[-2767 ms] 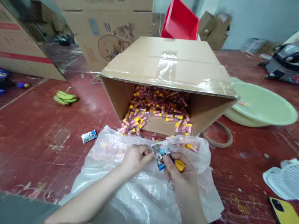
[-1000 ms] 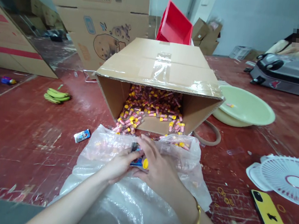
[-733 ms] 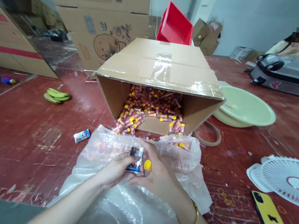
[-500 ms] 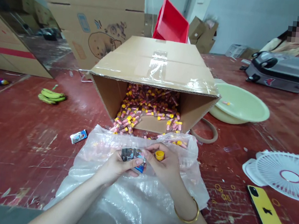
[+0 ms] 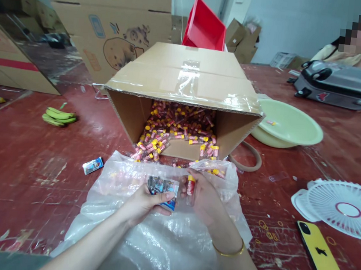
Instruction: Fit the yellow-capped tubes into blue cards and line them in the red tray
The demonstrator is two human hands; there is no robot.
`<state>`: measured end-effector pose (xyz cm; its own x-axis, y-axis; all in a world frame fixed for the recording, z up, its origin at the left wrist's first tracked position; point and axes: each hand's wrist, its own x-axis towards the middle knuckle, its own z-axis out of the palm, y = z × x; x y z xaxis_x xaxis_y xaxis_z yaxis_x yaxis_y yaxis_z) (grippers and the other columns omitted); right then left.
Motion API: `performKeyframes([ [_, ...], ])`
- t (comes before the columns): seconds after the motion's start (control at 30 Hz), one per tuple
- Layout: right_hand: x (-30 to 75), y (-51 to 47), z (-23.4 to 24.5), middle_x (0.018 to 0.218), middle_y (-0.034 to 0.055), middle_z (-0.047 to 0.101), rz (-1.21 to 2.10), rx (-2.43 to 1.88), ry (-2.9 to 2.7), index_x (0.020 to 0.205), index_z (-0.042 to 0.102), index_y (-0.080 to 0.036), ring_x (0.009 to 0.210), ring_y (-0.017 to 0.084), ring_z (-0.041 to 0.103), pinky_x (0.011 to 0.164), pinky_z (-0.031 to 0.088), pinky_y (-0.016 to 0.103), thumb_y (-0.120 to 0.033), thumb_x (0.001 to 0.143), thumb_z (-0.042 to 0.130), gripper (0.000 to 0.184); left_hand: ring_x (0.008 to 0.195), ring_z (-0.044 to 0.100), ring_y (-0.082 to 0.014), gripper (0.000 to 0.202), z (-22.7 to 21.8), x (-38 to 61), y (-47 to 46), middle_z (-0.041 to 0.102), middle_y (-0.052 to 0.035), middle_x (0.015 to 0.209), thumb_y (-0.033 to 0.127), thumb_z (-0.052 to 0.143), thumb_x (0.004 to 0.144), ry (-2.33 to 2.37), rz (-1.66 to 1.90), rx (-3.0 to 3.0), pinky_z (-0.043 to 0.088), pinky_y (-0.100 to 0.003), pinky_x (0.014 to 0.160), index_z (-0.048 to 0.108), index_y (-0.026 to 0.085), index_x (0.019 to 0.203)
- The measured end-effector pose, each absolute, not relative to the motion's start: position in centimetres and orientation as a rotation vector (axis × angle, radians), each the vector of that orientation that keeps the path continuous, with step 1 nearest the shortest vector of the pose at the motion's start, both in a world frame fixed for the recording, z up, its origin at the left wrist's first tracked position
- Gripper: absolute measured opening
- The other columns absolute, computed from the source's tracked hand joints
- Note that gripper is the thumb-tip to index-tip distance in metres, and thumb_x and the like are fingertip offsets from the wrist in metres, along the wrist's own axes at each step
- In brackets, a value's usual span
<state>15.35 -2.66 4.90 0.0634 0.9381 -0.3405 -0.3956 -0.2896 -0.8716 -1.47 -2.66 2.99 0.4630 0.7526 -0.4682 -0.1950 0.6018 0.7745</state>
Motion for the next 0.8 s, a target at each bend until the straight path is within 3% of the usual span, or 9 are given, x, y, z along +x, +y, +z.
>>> performKeyframes([
  [0.2, 14.9, -3.6, 4.5, 0.066, -0.0027, 0.060, 1.317, -1.378, -1.065, 0.073, 0.063, -0.018, 0.057, 0.009, 0.051, 0.054, 0.042, 0.021, -0.036, 0.065, 0.078, 0.024, 0.078, 0.067, -0.0220, 0.046, 3.1, -1.3, -2.8, 0.072, -0.0088, 0.086, 0.043, 0.081, 0.065, 0.894, 0.639, 0.791, 0.057, -0.032, 0.061, 0.072, 0.015, 0.099],
  [0.33, 15.5, -3.1, 4.5, 0.058, -0.0057, 0.055, 1.485, -1.245, -0.704, 0.083, 0.058, -0.021, 0.050, 0.010, 0.050, 0.048, 0.042, 0.022, -0.034, 0.069, 0.072, 0.024, 0.078, 0.067, -0.0202, 0.043, 3.1, -1.3, -2.8, 0.073, -0.0086, 0.088, 0.039, 0.081, 0.066, 0.891, 0.655, 0.791, 0.056, -0.029, 0.062, 0.072, 0.017, 0.101],
  [0.43, 16.2, -2.6, 4.4, 0.068, -0.0013, 0.062, 1.618, -1.072, -0.471, 0.082, 0.058, -0.020, 0.064, 0.015, 0.062, 0.056, 0.050, 0.027, -0.025, 0.065, 0.069, 0.021, 0.075, 0.066, -0.0192, 0.045, 2.9, -1.3, -2.7, 0.073, -0.0081, 0.088, 0.035, 0.085, 0.060, 0.919, 0.671, 0.761, 0.056, -0.029, 0.061, 0.073, 0.016, 0.098],
  [0.57, 16.5, -2.6, 4.7, 0.084, 0.0018, 0.069, 1.488, -1.056, -0.492, 0.084, 0.059, -0.021, 0.086, 0.020, 0.068, 0.070, 0.055, 0.032, -0.025, 0.062, 0.079, 0.030, 0.073, 0.066, -0.0211, 0.044, 2.9, -1.2, -2.8, 0.071, -0.0090, 0.083, 0.041, 0.082, 0.064, 0.928, 0.639, 0.728, 0.057, -0.034, 0.062, 0.071, 0.014, 0.096],
  [0.7, 16.6, -2.8, 5.9, 0.086, -0.0007, 0.068, 1.358, -1.062, -0.591, 0.084, 0.058, -0.023, 0.093, 0.019, 0.069, 0.075, 0.055, 0.029, -0.028, 0.061, 0.085, 0.035, 0.078, 0.069, -0.0224, 0.042, 3.0, -1.2, -2.9, 0.072, -0.0113, 0.087, 0.042, 0.079, 0.068, 0.895, 0.609, 0.737, 0.055, -0.030, 0.064, 0.069, 0.014, 0.098],
  [0.8, 16.5, -2.8, 6.9, 0.089, -0.0001, 0.069, 1.314, -1.048, -0.752, 0.080, 0.056, -0.022, 0.091, 0.019, 0.069, 0.078, 0.056, 0.030, -0.029, 0.066, 0.082, 0.031, 0.070, 0.068, -0.0186, 0.038, 3.0, -1.1, -2.9, 0.072, -0.0080, 0.076, 0.039, 0.082, 0.064, 0.888, 0.635, 0.770, 0.053, -0.026, 0.060, 0.069, 0.014, 0.090],
])
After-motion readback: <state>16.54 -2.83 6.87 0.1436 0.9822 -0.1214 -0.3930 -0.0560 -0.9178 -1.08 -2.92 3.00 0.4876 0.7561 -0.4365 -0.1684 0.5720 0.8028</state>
